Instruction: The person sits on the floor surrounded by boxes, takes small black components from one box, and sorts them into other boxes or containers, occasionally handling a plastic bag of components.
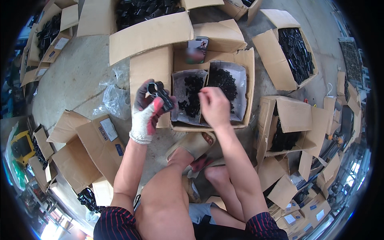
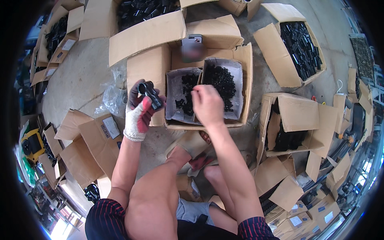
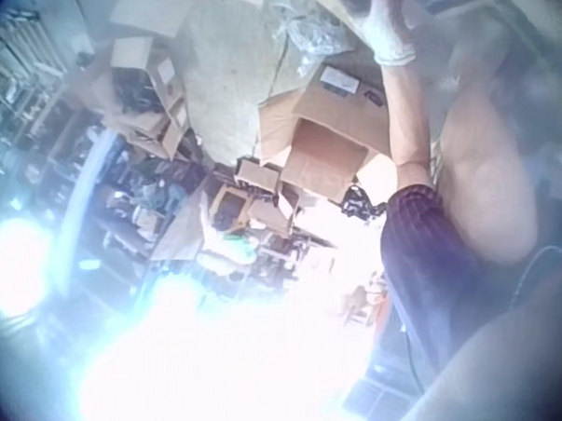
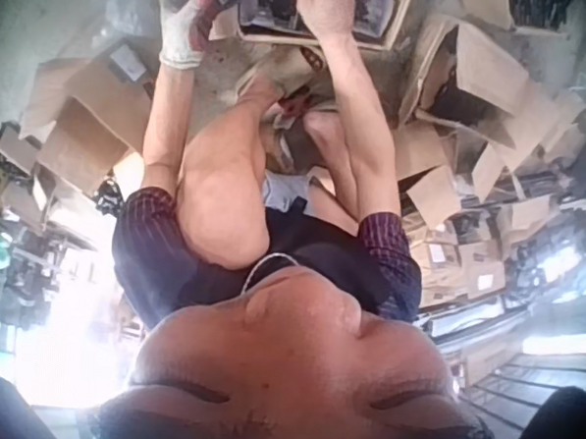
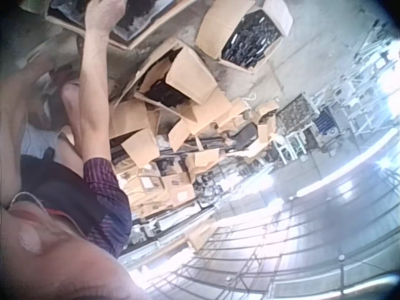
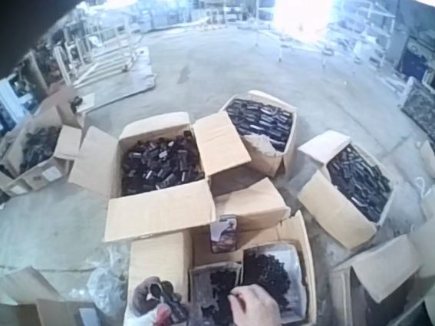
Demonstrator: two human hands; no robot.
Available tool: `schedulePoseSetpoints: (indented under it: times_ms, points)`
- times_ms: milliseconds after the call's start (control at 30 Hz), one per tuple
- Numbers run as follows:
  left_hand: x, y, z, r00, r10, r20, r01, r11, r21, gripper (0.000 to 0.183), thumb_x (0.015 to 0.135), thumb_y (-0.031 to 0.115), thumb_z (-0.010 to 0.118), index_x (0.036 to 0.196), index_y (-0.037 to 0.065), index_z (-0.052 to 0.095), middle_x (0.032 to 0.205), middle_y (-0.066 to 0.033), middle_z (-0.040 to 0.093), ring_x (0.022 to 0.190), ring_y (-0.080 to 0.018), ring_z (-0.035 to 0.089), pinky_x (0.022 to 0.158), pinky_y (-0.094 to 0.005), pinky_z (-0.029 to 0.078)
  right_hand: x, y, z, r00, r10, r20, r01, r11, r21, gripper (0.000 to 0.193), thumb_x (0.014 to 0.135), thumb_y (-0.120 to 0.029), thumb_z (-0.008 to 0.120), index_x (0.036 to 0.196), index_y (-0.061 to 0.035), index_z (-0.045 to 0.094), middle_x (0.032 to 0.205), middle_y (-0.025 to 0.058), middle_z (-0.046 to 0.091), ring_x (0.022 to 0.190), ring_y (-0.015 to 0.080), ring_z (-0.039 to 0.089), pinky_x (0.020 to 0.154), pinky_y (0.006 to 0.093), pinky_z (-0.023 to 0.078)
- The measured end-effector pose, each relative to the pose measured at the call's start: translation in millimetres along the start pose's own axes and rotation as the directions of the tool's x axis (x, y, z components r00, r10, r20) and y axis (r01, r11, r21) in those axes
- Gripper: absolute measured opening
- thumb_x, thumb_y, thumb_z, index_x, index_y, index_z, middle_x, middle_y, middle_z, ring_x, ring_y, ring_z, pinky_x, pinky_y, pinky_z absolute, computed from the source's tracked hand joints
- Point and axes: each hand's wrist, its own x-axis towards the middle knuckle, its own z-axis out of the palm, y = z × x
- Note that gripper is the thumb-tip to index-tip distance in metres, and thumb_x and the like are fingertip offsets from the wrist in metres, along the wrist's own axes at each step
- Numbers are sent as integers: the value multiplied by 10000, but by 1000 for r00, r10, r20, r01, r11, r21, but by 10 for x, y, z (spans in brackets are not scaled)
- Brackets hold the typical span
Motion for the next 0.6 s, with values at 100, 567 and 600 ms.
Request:
schedulePoseSetpoints:
  times_ms: [100, 567, 600]
  points:
    - [49, 0, 5, 1000, 23, 2, -23, 1000, -14, 693, 910, 80, 771, 1502, 126, 414, 1215, -192, 652, 1082, -396, 705, 937, -526, 608, -7, -169, 362, 929, -188, 320, 304, 881, -364, 117, 926, -148, 632, 939, -88, 731, 932, 79, 699, 939, 265, 671, 770, 390, 543]
    - [81, -152, 129, 998, -54, 17, 53, 998, 45, 691, 916, 77, 761, 1515, 147, 423, 1248, -199, 655, 1094, -380, 704, 947, -535, 600, 130, -275, 682, 759, 168, 628, 545, 364, -755, 246, 989, -252, 562, 1083, -173, 775, 1023, 28, 747, 1020, 207, 645, 869, 384, 396]
    - [84, -160, 157, 998, -60, 16, 60, 998, 34, 692, 916, 76, 761, 1515, 145, 422, 1246, -198, 656, 1091, -376, 705, 946, -531, 601, 135, -270, 654, 724, 174, 667, 577, 377, -725, 245, 986, -250, 564, 1092, -170, 771, 1022, 34, 743, 1015, 203, 639, 871, 385, 396]
